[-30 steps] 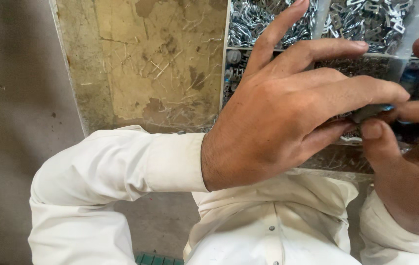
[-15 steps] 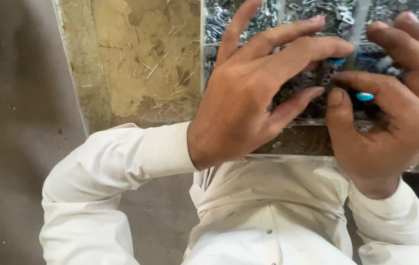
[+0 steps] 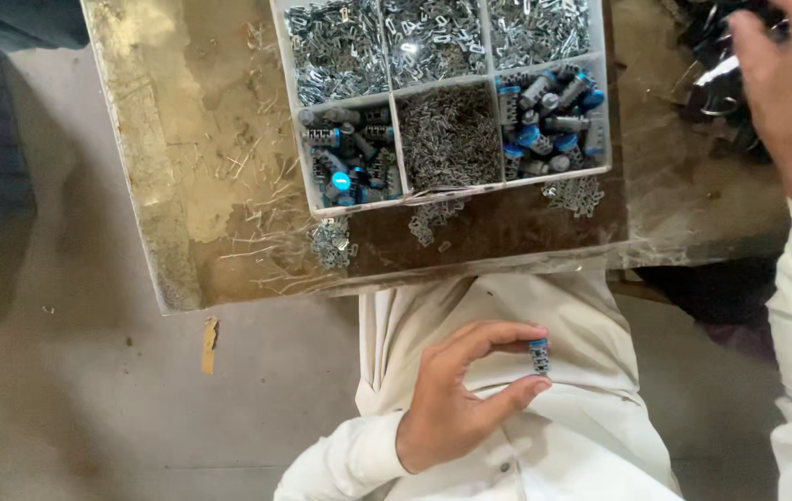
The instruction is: The person repeatedly picks up small metal clips and attaches them to a cylindrical blue-and-silver component. They then rub the assembled unit against a wire mesh pad before repeating the process with additional clips.
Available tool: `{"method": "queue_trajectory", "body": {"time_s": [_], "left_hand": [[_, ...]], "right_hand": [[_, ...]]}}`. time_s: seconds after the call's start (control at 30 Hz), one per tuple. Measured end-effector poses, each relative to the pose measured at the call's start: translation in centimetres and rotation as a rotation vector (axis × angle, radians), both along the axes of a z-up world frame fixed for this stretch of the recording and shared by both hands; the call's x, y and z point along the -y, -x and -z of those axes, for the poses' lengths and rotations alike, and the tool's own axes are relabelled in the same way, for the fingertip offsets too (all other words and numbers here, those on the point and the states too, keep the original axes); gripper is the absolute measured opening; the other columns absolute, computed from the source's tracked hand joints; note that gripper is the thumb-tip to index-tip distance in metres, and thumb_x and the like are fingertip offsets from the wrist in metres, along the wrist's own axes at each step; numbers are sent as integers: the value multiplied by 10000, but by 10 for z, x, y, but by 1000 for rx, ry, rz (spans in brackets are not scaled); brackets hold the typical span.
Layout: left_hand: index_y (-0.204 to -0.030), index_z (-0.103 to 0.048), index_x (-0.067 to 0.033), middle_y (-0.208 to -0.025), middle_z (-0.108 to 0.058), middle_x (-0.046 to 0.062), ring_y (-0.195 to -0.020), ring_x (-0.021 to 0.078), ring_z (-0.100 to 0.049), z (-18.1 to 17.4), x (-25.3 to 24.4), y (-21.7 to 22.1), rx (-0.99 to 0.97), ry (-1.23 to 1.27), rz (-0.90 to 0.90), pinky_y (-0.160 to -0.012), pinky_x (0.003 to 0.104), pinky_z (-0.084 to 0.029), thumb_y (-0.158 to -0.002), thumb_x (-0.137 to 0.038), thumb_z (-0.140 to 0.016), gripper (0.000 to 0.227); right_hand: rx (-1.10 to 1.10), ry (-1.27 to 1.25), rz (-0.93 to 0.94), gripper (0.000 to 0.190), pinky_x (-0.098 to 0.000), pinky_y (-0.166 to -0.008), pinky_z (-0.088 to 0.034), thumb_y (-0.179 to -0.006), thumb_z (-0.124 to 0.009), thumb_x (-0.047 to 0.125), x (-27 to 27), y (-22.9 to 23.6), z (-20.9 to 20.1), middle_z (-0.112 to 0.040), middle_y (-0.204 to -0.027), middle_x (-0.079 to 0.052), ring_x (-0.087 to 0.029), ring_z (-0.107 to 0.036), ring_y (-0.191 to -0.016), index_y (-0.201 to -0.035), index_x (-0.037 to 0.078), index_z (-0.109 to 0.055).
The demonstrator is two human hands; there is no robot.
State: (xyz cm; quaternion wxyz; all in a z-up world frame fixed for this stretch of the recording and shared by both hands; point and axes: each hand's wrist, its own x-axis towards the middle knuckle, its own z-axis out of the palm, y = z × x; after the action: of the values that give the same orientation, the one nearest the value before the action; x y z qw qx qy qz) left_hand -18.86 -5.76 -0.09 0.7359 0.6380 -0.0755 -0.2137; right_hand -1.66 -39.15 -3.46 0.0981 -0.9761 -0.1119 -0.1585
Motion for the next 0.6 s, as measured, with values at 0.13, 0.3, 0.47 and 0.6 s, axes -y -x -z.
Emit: {"method": "queue_trajectory", "body": {"time_s": [0.13,0.3,0.47,0.6], "left_hand": [[-1272,-685,-13,-1153,-755,111,-1096,186,-748,11,5,23,-56,-4,-14,-978,298,-562,-909,-93,-802,390],[-1273,-673,-1,-1152,-769,98,-1105,173,-741,21,-7,21,-71,-42,-82,-995,295,-564,-907,-87,-793,395],[-1281,-669,11,-1135,-766,107,-1096,172,-728,24,-8,8,-59,-64,-54,-994,295,-554,-911,-64,-779,394],[-1298,-658,7,-1147,-758,100,-1122,159,-725,20,-4,4,-68,-11,-17,-987,287,-560,-926,-67,-763,393]], "right_hand": [[-15,-106,37,199,-331,-905,-567,-1144,-600,123,20,-9,14,-736,-1124,-132,-223,-718,-987,-1267,-21,-661],[-74,-396,48,176,-321,-925,-556,-1131,-604,106,16,6,27,-711,-1136,-106,-201,-697,-999,-1269,2,-638],[-227,-841,101,165,-312,-944,-545,-1119,-608,90,-2,47,22,-686,-1149,-80,-178,-677,-1011,-1270,24,-614],[-311,-1045,50,167,-304,-960,-536,-1108,-611,77,-31,63,2,-665,-1159,-59,-160,-661,-1021,-1271,43,-596]]}}
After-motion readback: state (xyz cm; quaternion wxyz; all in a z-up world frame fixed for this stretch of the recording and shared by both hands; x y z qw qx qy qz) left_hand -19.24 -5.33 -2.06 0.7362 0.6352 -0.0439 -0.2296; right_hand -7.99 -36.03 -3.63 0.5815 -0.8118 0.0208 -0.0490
